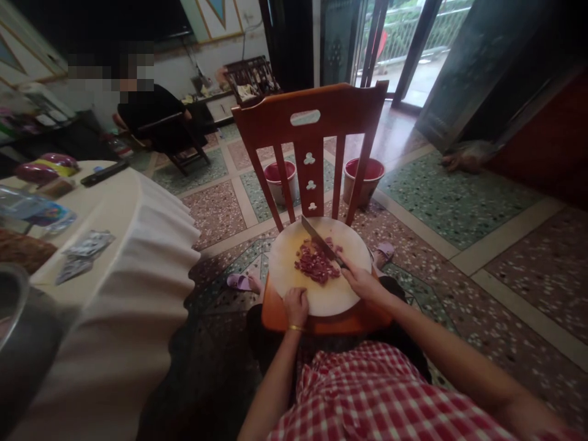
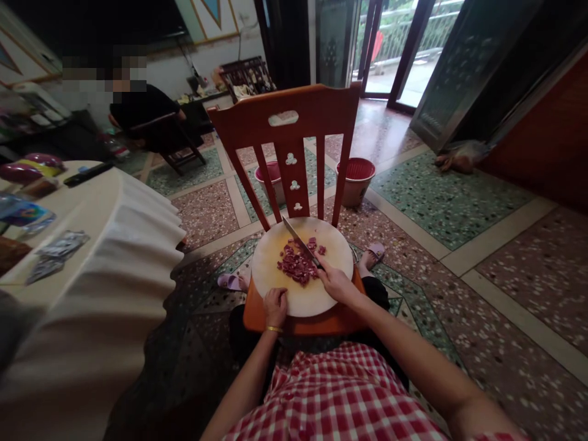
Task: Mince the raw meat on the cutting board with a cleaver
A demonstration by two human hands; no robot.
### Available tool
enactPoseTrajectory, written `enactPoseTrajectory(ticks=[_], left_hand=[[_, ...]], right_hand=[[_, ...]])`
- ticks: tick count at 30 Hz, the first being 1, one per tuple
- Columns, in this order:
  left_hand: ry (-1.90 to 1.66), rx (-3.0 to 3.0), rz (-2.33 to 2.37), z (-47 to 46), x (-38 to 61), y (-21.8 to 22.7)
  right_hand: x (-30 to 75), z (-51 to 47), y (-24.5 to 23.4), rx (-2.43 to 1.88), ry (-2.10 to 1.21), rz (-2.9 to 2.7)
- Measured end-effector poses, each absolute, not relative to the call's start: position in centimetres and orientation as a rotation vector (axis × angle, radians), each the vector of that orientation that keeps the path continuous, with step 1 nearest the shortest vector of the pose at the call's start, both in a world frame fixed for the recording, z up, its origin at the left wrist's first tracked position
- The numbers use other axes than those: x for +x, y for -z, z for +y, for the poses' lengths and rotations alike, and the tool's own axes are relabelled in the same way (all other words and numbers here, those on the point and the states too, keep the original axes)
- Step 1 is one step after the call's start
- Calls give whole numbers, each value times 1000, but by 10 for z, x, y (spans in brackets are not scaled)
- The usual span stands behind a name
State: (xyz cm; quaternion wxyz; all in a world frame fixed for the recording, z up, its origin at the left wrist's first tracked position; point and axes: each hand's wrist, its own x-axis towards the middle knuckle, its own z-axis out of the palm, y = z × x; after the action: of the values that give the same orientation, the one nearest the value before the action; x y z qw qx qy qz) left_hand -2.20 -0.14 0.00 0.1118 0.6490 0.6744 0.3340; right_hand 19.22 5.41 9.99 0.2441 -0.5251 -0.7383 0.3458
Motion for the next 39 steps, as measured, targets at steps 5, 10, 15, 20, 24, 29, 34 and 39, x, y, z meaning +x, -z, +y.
enactPoseTrajectory(ticks=[5,10,15,20,24,29,34,39], left_hand=[[-926,1889,2075,-1,-20,-1],[-947,1915,2023,-1,-20,-1],[-942,1908,2073,-1,-18,-1],[-919,1915,2039,-1,-18,-2],[-905,1905,2092,0,-17,-3],[-890,1914,2063,-1,-17,-3],[-899,1918,2086,-1,-16,-2],[-895,1909,2065,-1,-17,-2]], right_hand=[[194,58,-98,-1527,-960,-2032],[196,60,-100,-1486,-917,-2013],[199,59,-98,-1584,-1003,-2006],[208,64,-105,-1504,-891,-1988],[213,70,-105,-1662,-848,-1942],[216,80,-103,-1739,-891,-2015],[213,77,-102,-1659,-838,-1965],[211,71,-104,-1642,-927,-2011]])
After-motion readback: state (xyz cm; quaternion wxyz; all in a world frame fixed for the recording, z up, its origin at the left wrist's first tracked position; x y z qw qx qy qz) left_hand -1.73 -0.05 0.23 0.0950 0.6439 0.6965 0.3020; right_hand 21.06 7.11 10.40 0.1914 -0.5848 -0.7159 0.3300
